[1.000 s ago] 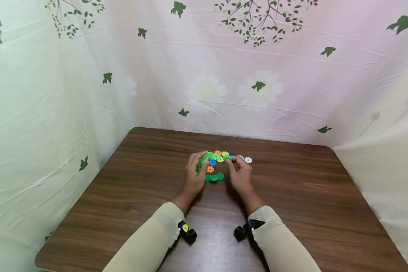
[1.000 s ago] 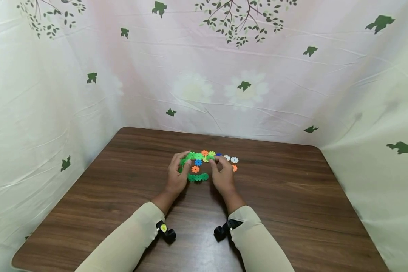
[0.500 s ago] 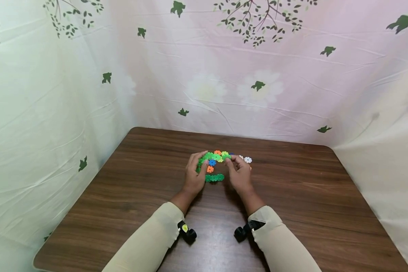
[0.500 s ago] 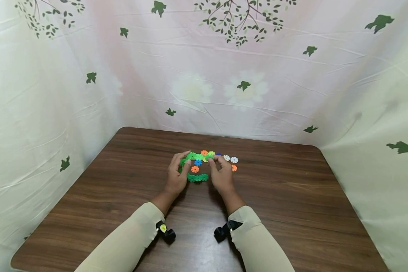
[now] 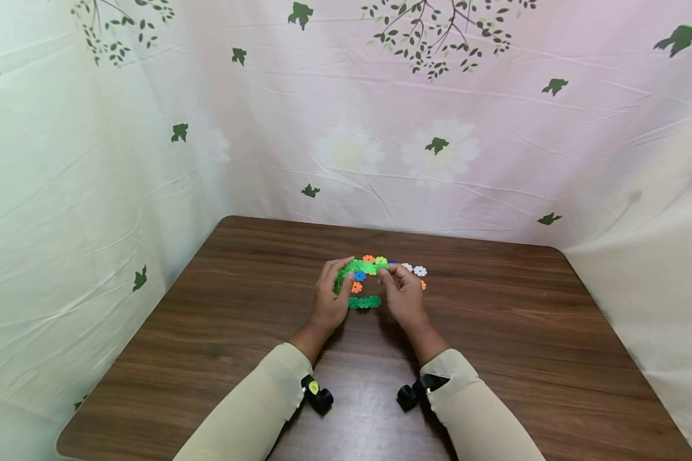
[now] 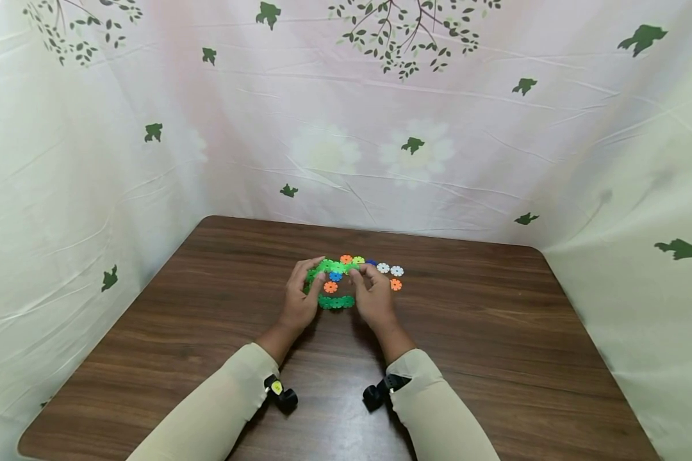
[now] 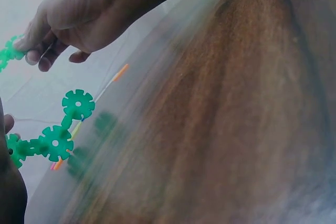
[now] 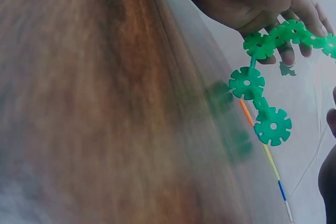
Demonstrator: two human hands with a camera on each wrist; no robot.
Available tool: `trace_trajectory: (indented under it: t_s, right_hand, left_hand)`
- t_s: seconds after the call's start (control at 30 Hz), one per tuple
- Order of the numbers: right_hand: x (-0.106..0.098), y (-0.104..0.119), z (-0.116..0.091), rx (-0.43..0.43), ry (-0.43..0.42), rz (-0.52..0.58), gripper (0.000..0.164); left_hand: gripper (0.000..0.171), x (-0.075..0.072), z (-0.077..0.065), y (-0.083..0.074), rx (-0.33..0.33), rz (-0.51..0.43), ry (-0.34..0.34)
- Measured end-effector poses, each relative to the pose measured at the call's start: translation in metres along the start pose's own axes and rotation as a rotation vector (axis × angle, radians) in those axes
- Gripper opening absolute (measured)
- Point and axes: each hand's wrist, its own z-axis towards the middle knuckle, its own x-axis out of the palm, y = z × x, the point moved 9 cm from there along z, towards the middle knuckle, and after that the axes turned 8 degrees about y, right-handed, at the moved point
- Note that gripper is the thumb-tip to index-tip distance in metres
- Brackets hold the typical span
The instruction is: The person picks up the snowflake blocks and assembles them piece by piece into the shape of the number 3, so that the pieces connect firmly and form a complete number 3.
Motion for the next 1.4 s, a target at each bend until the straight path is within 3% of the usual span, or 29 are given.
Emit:
trace_trajectory:
  t_s: [0.37, 0.6, 1.03, 1.4]
  right_hand:
    - [0.002, -0.002, -0.001, 0.007, -0.002, 0.004, 0.024]
    - [0.004, 0.002, -0.002, -0.001, 0.002, 0.006, 0.023]
    - [0.007, 0.002, -0.005, 0.049, -0.001, 0.041, 0.023]
    - [0.005, -0.005, -0.007, 0.102, 0.000, 0.044, 0.027]
  left_hand:
    - [0.034, 0.000, 0.000, -0.008, 0.073, 0.043, -0.020]
    - [0.033, -0.001, 0.001, -0.018, 0.096, 0.147, -0.037]
    - [0.040, -0.004, -0.001, -0.023, 0.149, 0.222, -0.066]
    - [0.037, -0.003, -0.002, -0.022, 0.084, 0.179, -0.070]
